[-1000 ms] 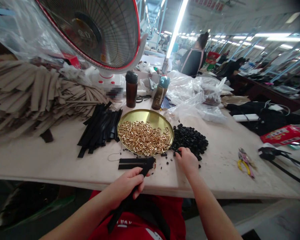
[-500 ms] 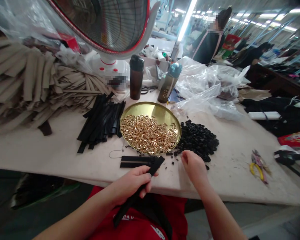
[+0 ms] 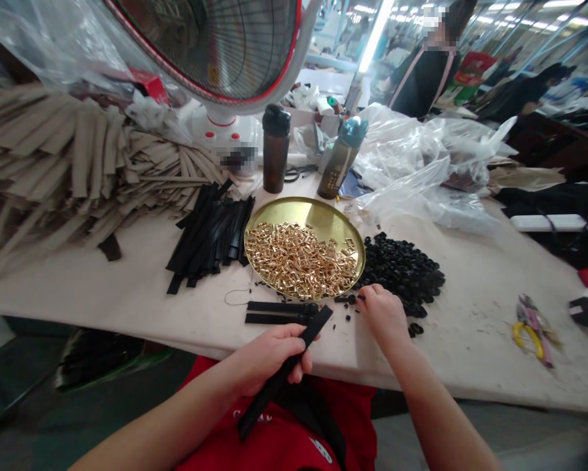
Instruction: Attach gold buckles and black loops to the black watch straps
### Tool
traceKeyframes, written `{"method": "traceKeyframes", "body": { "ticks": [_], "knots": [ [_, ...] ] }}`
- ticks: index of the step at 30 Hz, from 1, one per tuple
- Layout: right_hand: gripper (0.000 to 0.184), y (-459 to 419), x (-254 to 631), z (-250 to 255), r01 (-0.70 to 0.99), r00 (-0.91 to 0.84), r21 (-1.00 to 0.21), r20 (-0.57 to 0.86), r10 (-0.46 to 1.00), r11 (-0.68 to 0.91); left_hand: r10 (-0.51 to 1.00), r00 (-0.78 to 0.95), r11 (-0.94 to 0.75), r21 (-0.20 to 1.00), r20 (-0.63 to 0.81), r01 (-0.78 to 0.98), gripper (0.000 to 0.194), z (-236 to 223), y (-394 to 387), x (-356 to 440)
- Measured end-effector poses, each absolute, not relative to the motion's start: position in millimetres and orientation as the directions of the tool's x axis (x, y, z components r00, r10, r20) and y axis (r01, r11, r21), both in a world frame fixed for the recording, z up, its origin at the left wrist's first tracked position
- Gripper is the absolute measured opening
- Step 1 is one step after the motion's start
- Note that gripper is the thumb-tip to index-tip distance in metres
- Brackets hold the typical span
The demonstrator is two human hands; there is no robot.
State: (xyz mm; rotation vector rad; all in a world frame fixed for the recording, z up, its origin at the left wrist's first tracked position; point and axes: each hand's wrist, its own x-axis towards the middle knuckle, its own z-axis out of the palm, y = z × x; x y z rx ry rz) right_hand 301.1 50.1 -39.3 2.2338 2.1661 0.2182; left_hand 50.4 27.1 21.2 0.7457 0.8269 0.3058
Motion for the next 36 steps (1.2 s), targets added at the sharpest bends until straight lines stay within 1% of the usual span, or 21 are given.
{"method": "traceKeyframes", "body": {
  "ticks": [4,8,11,14,15,17,18,19,20,21,22,23,24,25,26,27,29,30,32,36],
  "knots": [
    [0.007,49,307,-45,0.994,-0.022,0.104,0.055,0.998,0.016,0.500,0.671,0.746,0.666,-0.548,-0.011,0.017,25,23,50],
    [0.014,43,311,-48,0.997,-0.029,0.071,0.011,1.000,0.029,0.494,0.680,0.754,0.657,-0.542,-0.024,0.022,28,17,47],
    [0.011,37,313,-48,0.996,-0.064,0.052,-0.044,0.997,0.067,0.497,0.687,0.752,0.658,-0.531,-0.036,0.025,29,13,43],
    [0.006,32,317,-48,0.996,-0.057,0.062,-0.045,0.997,0.059,0.502,0.691,0.745,0.665,-0.519,-0.042,0.024,29,8,39],
    [0.007,31,319,-47,0.998,-0.039,0.055,-0.034,0.999,0.041,0.500,0.695,0.744,0.667,-0.517,-0.038,0.025,29,7,39],
    [0.013,27,319,-46,1.000,0.012,-0.009,0.009,1.000,-0.012,0.494,0.699,0.734,0.678,-0.516,-0.018,0.027,29,4,38],
    [0.016,25,318,-45,0.996,0.047,-0.082,0.032,0.998,-0.044,0.498,0.696,0.717,0.697,-0.517,0.005,0.028,29,3,37],
    [0.020,21,314,-43,0.978,0.092,-0.191,0.047,0.995,-0.082,0.514,0.687,0.679,0.733,-0.513,0.039,0.026,30,2,37],
    [0.023,17,309,-40,0.932,0.139,-0.343,0.036,0.990,-0.118,0.545,0.673,0.614,0.785,-0.500,0.087,0.023,30,2,38],
    [0.025,13,301,-36,0.838,0.184,-0.522,-0.002,0.983,-0.158,0.592,0.652,0.518,0.843,-0.475,0.144,0.020,31,2,38],
    [0.026,8,291,-32,0.679,0.223,-0.705,-0.070,0.972,-0.206,0.640,0.632,0.402,0.892,-0.436,0.208,0.018,31,2,39],
    [0.027,4,280,-27,0.450,0.220,-0.859,-0.160,0.962,-0.246,0.685,0.617,0.281,0.922,-0.388,0.268,0.020,32,3,41],
    [0.028,-1,269,-22,0.201,0.218,-0.939,-0.233,0.948,-0.277,0.722,0.604,0.171,0.932,-0.338,0.318,0.022,32,4,42],
    [0.028,-4,258,-17,-0.026,0.199,-0.956,-0.290,0.936,-0.291,0.751,0.591,0.085,0.931,-0.295,0.355,0.025,32,5,44],
    [0.028,-7,248,-12,-0.207,0.186,-0.934,-0.330,0.926,-0.291,0.775,0.576,0.022,0.923,-0.258,0.384,0.025,32,6,46],
    [0.029,-9,239,-8,-0.338,0.177,-0.897,-0.358,0.917,-0.285,0.792,0.565,-0.024,0.914,-0.230,0.406,0.026,32,7,48],
    [0.034,-12,226,-3,-0.480,0.162,-0.834,-0.390,0.907,-0.273,0.811,0.552,-0.092,0.890,-0.194,0.447,0.026,32,8,51],
    [0.035,-12,223,-3,-0.510,0.157,-0.817,-0.397,0.904,-0.270,0.812,0.552,-0.114,0.876,-0.190,0.469,0.026,31,8,52],
    [0.030,-14,220,-6,-0.524,0.148,-0.807,-0.402,0.904,-0.273,0.804,0.561,-0.144,0.851,-0.197,0.505,0.026,30,8,53],
    [0.022,-20,221,-17,-0.440,0.102,-0.845,-0.382,0.918,-0.303,0.769,0.608,-0.206,0.824,-0.198,0.528,0.028,26,10,50]
  ]
}}
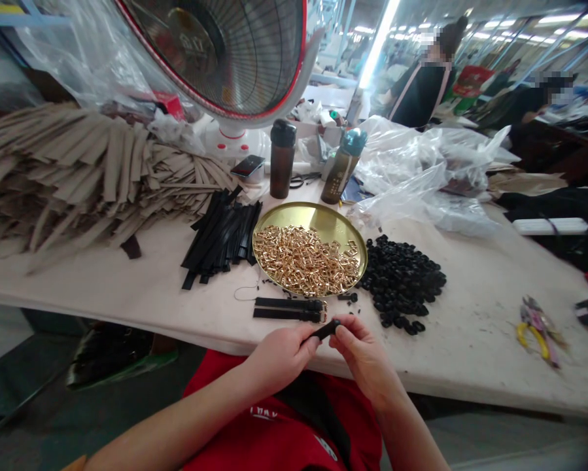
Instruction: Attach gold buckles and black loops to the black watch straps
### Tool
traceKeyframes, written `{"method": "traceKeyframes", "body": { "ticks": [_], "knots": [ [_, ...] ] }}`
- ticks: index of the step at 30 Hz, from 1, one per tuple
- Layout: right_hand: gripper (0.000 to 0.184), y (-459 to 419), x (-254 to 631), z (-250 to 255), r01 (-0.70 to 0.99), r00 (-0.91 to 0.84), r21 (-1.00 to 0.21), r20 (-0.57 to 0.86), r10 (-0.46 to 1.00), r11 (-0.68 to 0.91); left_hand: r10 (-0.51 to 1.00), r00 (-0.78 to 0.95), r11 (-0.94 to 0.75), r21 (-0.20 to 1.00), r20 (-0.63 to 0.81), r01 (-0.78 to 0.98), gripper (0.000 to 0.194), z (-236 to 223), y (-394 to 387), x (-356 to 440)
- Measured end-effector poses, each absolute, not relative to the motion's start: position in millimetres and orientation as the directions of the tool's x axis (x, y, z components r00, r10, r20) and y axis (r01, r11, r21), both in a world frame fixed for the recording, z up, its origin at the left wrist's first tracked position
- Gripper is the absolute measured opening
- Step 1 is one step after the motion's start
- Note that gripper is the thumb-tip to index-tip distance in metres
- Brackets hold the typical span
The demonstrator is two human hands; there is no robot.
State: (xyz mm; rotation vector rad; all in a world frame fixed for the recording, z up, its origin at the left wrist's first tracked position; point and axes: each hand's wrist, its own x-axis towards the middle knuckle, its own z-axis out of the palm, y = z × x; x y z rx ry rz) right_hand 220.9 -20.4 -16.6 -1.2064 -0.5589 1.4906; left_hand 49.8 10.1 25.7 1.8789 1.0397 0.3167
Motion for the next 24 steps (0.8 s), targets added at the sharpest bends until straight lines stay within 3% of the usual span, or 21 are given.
{"method": "traceKeyframes", "body": {
  "ticks": [6,10,15,19,22,24],
  "knots": [
    [0.017,-28,217,-21,-0.227,0.041,-0.906,-0.375,0.926,-0.357,0.716,0.648,-0.310,0.715,-0.259,0.627,0.032,18,17,45],
    [0.026,-26,215,-21,-0.234,-0.037,-0.861,-0.456,0.889,-0.451,0.681,0.688,-0.354,0.711,-0.249,0.608,0.029,19,19,45],
    [0.020,-25,214,-29,-0.255,0.035,-0.878,-0.427,0.904,-0.405,0.623,0.682,-0.098,0.827,-0.383,0.554,0.037,19,20,43],
    [0.020,-22,201,-35,-0.298,-0.020,-0.868,-0.411,0.912,-0.398,0.744,0.611,-0.058,0.884,-0.271,0.463,0.045,13,24,42],
    [0.022,-3,211,-33,-0.093,0.002,-0.942,-0.323,0.946,-0.321,0.794,0.566,-0.025,0.918,-0.223,0.397,0.041,11,32,38],
    [0.024,23,231,-28,0.252,0.127,-0.955,-0.129,0.983,-0.158,0.827,0.519,0.010,0.927,-0.218,0.374,0.035,11,37,34]
  ]
}}
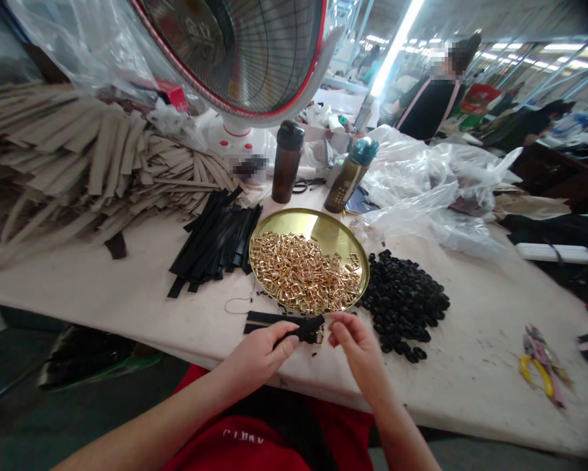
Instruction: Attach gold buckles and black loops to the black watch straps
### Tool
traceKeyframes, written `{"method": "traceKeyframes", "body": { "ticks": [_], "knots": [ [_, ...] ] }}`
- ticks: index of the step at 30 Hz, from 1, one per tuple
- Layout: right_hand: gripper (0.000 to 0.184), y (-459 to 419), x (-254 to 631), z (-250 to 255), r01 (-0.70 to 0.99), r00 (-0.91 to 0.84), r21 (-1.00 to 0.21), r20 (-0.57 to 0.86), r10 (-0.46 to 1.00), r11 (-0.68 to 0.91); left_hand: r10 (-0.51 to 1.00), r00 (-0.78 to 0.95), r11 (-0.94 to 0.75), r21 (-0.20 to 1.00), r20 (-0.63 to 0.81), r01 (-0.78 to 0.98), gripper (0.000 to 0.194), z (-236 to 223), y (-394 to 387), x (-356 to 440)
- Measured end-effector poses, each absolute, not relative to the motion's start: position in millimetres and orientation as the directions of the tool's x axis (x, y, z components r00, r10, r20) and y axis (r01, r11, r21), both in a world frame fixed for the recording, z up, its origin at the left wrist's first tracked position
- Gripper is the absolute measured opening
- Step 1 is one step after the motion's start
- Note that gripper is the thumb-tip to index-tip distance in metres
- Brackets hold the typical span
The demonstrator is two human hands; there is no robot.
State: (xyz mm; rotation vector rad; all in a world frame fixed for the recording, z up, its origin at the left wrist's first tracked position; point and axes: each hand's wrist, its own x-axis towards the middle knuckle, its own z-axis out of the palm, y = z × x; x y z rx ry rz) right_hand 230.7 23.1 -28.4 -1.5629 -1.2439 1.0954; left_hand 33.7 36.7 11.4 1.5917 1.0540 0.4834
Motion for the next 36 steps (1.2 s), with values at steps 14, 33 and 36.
{"method": "traceKeyframes", "body": {
  "ticks": [14,33,36],
  "knots": [
    [0.011,108,275,-14,0.903,-0.167,-0.391,0.057,0.984,0.176,0.857,0.429,0.171,0.942,-0.286,0.287,0.024,11,21,24],
    [0.033,-6,190,13,-0.349,-0.209,-0.828,-0.387,0.898,-0.438,0.854,0.428,0.342,0.939,-0.295,-0.036,0.018,19,13,35],
    [0.020,-6,186,7,-0.364,-0.121,-0.847,-0.370,0.921,-0.388,0.899,0.383,0.192,0.977,-0.213,0.093,0.014,21,13,36]
  ]
}}
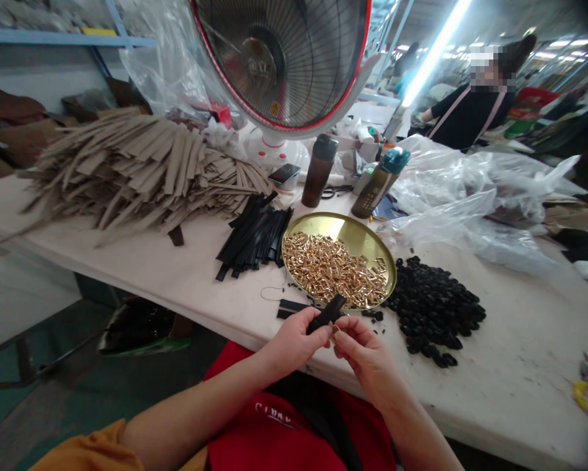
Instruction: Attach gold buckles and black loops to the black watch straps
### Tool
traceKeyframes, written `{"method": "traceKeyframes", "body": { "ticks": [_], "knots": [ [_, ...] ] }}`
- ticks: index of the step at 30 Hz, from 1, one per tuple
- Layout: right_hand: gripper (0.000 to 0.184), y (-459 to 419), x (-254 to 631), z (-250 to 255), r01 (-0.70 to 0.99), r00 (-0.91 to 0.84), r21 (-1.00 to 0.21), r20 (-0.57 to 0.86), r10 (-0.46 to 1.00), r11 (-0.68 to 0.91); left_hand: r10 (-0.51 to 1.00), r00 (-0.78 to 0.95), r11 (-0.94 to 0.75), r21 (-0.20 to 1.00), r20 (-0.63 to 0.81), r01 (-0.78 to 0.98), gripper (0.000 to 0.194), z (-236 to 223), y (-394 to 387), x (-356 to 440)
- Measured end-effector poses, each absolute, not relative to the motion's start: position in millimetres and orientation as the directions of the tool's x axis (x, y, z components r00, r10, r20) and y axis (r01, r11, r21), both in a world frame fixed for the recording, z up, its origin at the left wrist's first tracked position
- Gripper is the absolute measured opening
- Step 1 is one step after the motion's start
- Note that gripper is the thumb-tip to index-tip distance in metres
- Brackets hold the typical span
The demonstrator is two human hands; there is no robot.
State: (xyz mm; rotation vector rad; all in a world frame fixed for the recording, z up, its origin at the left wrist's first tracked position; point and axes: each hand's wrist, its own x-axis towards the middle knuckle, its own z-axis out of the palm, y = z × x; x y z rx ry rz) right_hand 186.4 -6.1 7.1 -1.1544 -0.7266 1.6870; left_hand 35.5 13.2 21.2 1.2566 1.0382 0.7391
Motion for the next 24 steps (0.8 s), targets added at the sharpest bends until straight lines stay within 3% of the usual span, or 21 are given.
{"method": "traceKeyframes", "body": {
  "ticks": [4,10,14,20,24],
  "knots": [
    [0.016,-6,184,-4,-0.479,-0.108,-0.764,-0.437,0.893,-0.432,0.929,0.358,0.000,0.970,-0.090,0.244,0.018,20,14,37],
    [0.018,-7,188,-16,-0.588,-0.170,-0.599,-0.567,0.806,-0.545,0.909,0.396,-0.028,0.928,-0.131,0.371,0.020,14,22,38],
    [0.019,-10,190,-14,-0.553,-0.206,-0.618,-0.548,0.811,-0.558,0.881,0.443,-0.082,0.870,-0.164,0.485,0.018,16,31,35],
    [0.016,-14,186,-11,-0.413,-0.160,-0.771,-0.462,0.872,-0.484,0.862,0.469,-0.102,0.839,-0.194,0.535,0.018,16,33,35],
    [0.022,-14,185,-16,-0.500,-0.125,-0.720,-0.490,0.863,-0.481,0.860,0.480,-0.124,0.842,-0.172,0.525,0.019,15,31,37]
  ]
}}
